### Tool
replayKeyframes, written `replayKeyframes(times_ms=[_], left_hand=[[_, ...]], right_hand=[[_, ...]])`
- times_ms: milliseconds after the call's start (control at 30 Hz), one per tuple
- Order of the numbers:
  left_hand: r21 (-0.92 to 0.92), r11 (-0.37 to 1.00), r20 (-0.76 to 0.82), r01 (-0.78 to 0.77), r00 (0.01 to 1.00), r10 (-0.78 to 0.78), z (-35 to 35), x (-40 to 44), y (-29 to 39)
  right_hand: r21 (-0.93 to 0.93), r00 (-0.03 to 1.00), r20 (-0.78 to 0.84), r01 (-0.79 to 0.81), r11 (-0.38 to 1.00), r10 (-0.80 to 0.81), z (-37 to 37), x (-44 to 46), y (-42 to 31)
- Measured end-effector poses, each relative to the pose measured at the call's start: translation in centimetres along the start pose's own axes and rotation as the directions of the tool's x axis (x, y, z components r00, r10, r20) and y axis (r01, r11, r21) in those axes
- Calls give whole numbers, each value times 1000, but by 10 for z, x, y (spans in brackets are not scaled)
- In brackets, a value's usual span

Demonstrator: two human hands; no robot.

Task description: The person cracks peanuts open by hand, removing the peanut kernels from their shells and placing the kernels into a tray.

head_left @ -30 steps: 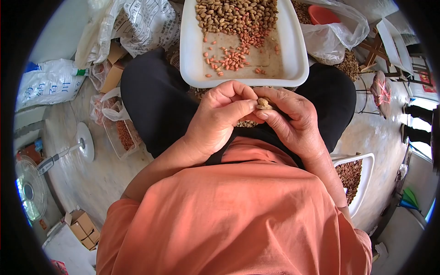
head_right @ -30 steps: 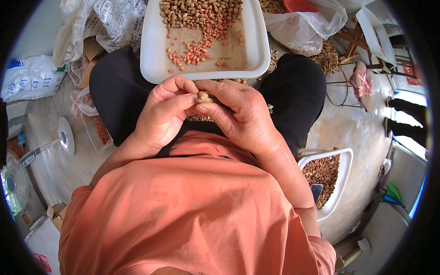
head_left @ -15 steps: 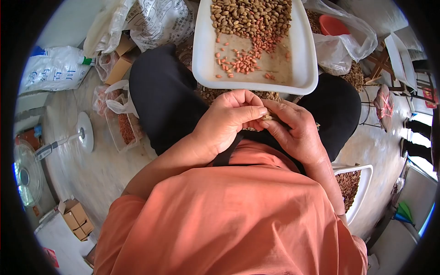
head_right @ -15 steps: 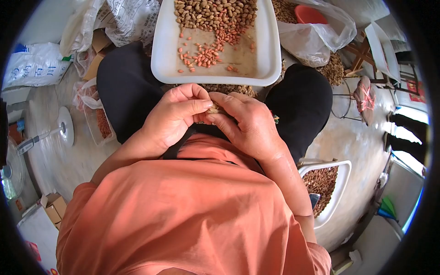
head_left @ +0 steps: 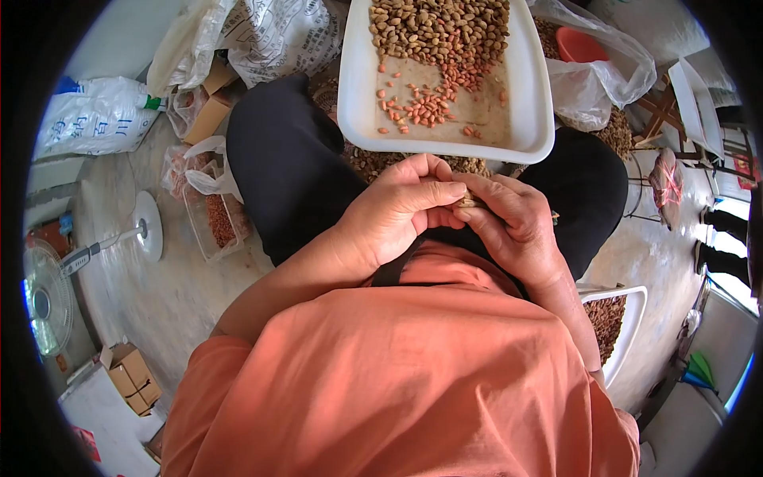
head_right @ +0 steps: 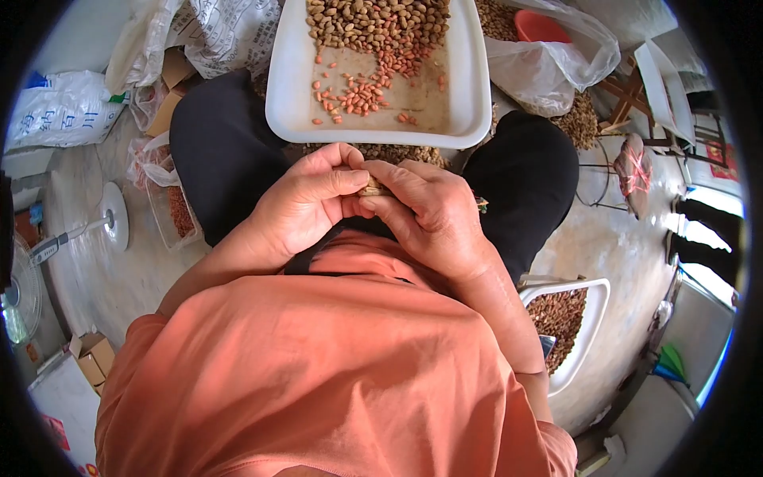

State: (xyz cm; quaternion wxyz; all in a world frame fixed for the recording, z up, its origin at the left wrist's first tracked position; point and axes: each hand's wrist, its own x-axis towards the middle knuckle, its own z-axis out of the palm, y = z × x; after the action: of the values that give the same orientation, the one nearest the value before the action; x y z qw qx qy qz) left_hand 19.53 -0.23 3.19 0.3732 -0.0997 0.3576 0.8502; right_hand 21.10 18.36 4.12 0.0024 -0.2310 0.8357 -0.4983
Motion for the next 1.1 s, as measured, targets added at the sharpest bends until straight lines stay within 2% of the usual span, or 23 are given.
replayKeyframes(times_ms=[333, 433, 533, 733, 833, 967, 1067, 1100], left_hand=[[21, 998, -28, -63, 998, 64, 1, 2, -1], [95, 994, -43, -55, 997, 60, 2, 2, 0], [95, 993, -56, -65, 996, 71, 3, 4, -3], [-40, 996, 6, -76, 997, 76, 8, 8, 7], [-25, 998, 13, -61, 998, 62, 8, 8, 12], [-49, 998, 12, -42, 999, 42, 10, 8, 11], [-25, 999, 16, -27, 1000, 27, 15, 6, 12], [-11, 999, 40, -39, 998, 40, 15, 7, 11]], right_hand=[[67, 1000, -2, -4, 998, 4, 3, 4, -1], [32, 1000, 21, -10, 999, 9, 2, 3, 3], [15, 1000, 28, 1, 1000, -1, 0, 1, 6], [86, 998, -48, -33, 996, 38, -6, 1, -1], [60, 993, -120, -5, 998, 13, -9, -1, 1], [77, 992, -100, -66, 995, 73, -14, -5, -1], [99, 983, -145, -96, 990, 110, -15, -7, -7], [224, 971, -129, -167, 960, 199, -15, -7, -11]])
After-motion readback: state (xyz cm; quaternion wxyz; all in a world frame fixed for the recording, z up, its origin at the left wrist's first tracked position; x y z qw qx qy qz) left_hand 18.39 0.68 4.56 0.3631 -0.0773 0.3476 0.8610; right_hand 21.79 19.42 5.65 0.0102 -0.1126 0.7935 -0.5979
